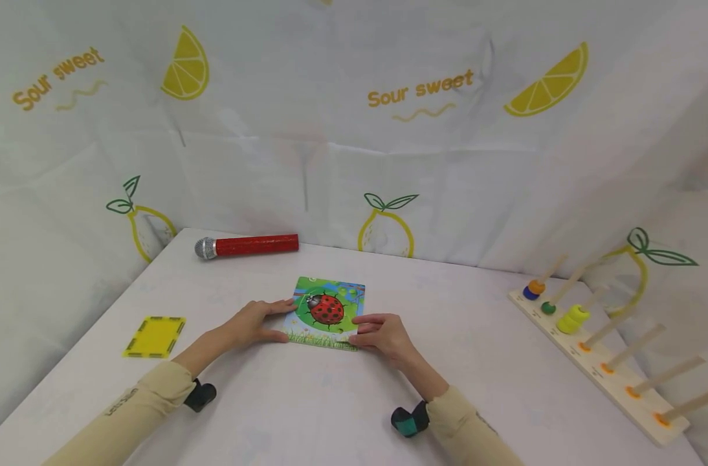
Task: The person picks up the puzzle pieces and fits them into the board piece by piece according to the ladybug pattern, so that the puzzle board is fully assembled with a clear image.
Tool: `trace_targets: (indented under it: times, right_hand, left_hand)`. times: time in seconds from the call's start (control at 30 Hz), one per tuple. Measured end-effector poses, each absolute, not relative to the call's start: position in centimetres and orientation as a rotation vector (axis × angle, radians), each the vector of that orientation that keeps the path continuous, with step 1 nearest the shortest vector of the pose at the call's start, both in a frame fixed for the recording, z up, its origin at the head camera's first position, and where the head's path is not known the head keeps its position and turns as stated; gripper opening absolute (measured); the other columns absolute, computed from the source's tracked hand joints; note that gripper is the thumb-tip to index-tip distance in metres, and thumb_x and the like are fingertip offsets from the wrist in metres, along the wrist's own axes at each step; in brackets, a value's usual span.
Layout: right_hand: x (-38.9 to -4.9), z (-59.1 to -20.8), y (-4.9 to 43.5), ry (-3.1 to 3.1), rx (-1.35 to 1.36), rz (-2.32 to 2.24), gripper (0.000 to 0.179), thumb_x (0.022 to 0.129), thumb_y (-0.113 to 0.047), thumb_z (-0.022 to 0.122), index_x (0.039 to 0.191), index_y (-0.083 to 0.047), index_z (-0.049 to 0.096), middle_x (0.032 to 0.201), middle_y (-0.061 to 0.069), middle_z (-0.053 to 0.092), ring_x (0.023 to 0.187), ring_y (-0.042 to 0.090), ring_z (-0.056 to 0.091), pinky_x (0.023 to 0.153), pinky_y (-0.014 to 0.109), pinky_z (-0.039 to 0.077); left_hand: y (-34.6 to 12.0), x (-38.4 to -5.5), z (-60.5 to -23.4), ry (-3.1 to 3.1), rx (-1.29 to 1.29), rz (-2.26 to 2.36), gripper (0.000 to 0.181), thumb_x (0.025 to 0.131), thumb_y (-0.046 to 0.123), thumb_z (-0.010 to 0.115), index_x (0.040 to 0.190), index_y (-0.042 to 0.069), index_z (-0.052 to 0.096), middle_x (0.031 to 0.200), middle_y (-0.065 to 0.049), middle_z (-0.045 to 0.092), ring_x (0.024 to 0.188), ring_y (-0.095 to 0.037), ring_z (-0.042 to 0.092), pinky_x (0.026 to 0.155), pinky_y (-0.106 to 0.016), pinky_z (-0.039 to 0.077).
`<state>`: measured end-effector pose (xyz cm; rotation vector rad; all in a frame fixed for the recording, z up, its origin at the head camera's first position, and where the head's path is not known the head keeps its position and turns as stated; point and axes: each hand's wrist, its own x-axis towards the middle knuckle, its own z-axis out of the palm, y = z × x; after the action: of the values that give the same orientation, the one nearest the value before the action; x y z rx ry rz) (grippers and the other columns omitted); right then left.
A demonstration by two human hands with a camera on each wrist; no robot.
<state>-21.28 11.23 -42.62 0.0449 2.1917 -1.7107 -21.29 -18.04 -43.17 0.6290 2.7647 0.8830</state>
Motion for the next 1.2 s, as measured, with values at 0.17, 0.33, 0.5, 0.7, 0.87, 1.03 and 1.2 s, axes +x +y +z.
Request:
trace_targets:
  times: [0.17,0.33,0.5,0.7,0.87,1.03,1.2]
  right_hand:
    - [-21.7,-42.4,10.4,2.267,0.074,-1.634,0.038,0.074,0.002,0.079,0.110,0.006,0.068,0.074,0.003,0.069,0.070,0.008,0.063,0.062,0.019,0.053]
    - [-22.1,-41.9,10.1,2.280,0.069,-1.581,0.037,0.074,0.003,0.079,0.109,0.007,0.068,0.069,0.001,0.067,0.065,0.006,0.062,0.060,0.018,0.052]
    - [-22.4,-41.3,9.7,2.307,0.035,-1.524,0.034,0.073,0.003,0.080,0.105,0.007,0.069,0.066,0.001,0.064,0.060,0.007,0.060,0.055,0.018,0.051]
    - [-22.6,-40.9,9.2,2.464,-0.047,-1.347,0.028,0.071,0.001,0.082,0.096,0.003,0.072,0.065,0.003,0.060,0.055,0.008,0.055,0.051,0.018,0.049]
    - [-22.8,-40.7,9.0,2.537,-0.110,-1.222,0.027,0.069,0.000,0.084,0.093,0.001,0.072,0.064,0.003,0.060,0.054,0.008,0.052,0.050,0.018,0.046]
    - [-22.9,-40.2,8.9,2.578,-0.163,-1.103,0.028,0.068,-0.002,0.085,0.091,-0.001,0.069,0.068,0.003,0.060,0.057,0.010,0.052,0.050,0.019,0.042]
    - [-22.8,-39.9,8.9,2.617,-0.222,-0.997,0.031,0.068,-0.003,0.085,0.091,-0.003,0.064,0.070,0.003,0.059,0.060,0.012,0.053,0.053,0.021,0.042]
  left_hand:
    - [-18.0,-21.3,-43.1,2.771,0.633,0.878,0.063,0.081,0.030,0.076,0.136,0.007,0.054,0.145,-0.008,0.045,0.136,-0.032,0.037,0.110,-0.052,0.030]
    - [-18.0,-21.2,-42.9,2.772,0.619,0.872,0.063,0.081,0.029,0.076,0.136,0.007,0.054,0.145,-0.009,0.045,0.136,-0.033,0.037,0.110,-0.053,0.029]
    - [-18.2,-21.1,-42.8,2.779,0.606,0.866,0.062,0.082,0.029,0.075,0.135,0.005,0.054,0.145,-0.010,0.045,0.135,-0.033,0.038,0.110,-0.053,0.029]
    - [-18.3,-21.0,-42.7,2.777,0.602,0.858,0.062,0.082,0.029,0.075,0.136,0.005,0.054,0.145,-0.010,0.044,0.135,-0.034,0.037,0.110,-0.053,0.029]
    - [-18.2,-21.1,-42.8,2.780,0.609,0.853,0.062,0.082,0.029,0.075,0.136,0.005,0.054,0.145,-0.010,0.044,0.135,-0.033,0.038,0.110,-0.053,0.029]
    - [-18.1,-21.1,-42.9,2.774,0.625,0.861,0.062,0.082,0.029,0.075,0.136,0.005,0.054,0.145,-0.010,0.044,0.135,-0.035,0.038,0.110,-0.053,0.030]
    - [-18.0,-21.0,-42.9,2.780,0.621,0.852,0.063,0.082,0.030,0.075,0.136,0.006,0.054,0.145,-0.010,0.045,0.134,-0.036,0.038,0.109,-0.053,0.031]
